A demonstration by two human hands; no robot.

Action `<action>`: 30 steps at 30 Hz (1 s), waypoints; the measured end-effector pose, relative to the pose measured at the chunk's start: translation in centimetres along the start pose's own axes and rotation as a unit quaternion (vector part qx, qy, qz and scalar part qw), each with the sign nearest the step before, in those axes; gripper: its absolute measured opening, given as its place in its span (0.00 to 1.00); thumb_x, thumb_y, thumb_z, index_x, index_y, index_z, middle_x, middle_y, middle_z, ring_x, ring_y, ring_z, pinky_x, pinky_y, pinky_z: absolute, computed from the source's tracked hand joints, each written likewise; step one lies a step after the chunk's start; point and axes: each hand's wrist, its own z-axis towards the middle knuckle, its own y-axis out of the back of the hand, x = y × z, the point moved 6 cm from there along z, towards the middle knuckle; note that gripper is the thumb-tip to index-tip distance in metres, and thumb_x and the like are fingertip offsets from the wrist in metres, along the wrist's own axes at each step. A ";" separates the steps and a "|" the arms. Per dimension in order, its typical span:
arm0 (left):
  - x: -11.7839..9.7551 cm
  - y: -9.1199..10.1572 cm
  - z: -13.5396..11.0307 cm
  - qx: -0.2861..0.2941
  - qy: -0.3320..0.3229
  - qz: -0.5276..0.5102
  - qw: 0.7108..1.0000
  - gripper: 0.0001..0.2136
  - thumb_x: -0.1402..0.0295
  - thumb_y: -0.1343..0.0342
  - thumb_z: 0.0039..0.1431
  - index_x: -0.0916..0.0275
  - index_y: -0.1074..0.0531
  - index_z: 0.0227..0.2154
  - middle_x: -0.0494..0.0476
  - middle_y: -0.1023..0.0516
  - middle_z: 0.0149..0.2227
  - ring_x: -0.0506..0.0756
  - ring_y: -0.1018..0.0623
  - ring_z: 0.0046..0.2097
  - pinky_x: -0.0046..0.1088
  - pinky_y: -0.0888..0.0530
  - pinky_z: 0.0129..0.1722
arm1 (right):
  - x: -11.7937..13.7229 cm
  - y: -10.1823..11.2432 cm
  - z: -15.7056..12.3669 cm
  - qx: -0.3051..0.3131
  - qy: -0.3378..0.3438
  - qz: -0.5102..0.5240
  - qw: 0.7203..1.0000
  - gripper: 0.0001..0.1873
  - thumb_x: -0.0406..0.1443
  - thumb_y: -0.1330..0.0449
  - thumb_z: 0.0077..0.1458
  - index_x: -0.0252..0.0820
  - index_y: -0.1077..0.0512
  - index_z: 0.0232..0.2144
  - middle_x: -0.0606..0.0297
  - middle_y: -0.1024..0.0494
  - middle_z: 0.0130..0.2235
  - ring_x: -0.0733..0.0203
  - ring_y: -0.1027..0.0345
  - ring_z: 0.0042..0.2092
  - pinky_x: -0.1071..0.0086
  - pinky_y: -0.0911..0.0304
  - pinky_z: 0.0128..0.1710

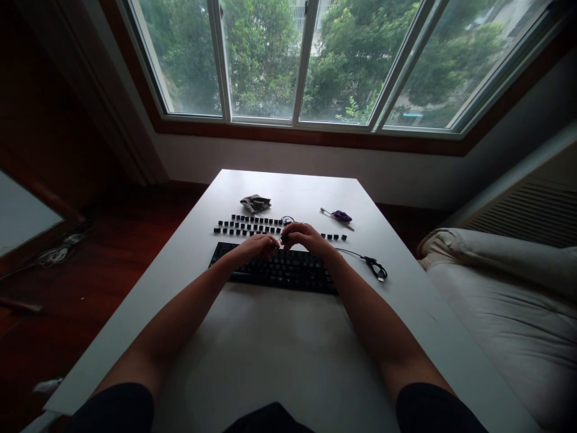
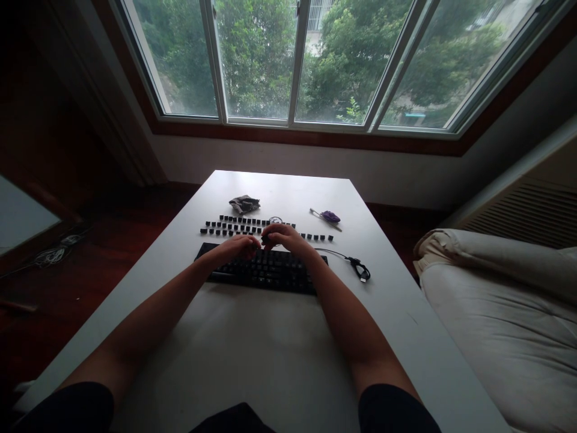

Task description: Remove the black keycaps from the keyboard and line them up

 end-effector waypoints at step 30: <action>-0.2 4.9 3.4 -0.195 -0.130 0.393 0.889 0.10 0.68 0.38 0.55 0.59 0.20 0.40 0.59 0.20 0.43 0.61 0.25 0.50 0.40 0.31 0.53 | 3.6 1.2 -1.6 0.001 0.024 0.003 1.000 0.16 0.40 0.32 0.55 0.37 0.23 0.43 0.56 0.16 0.37 0.55 0.19 0.36 0.60 0.24 0.43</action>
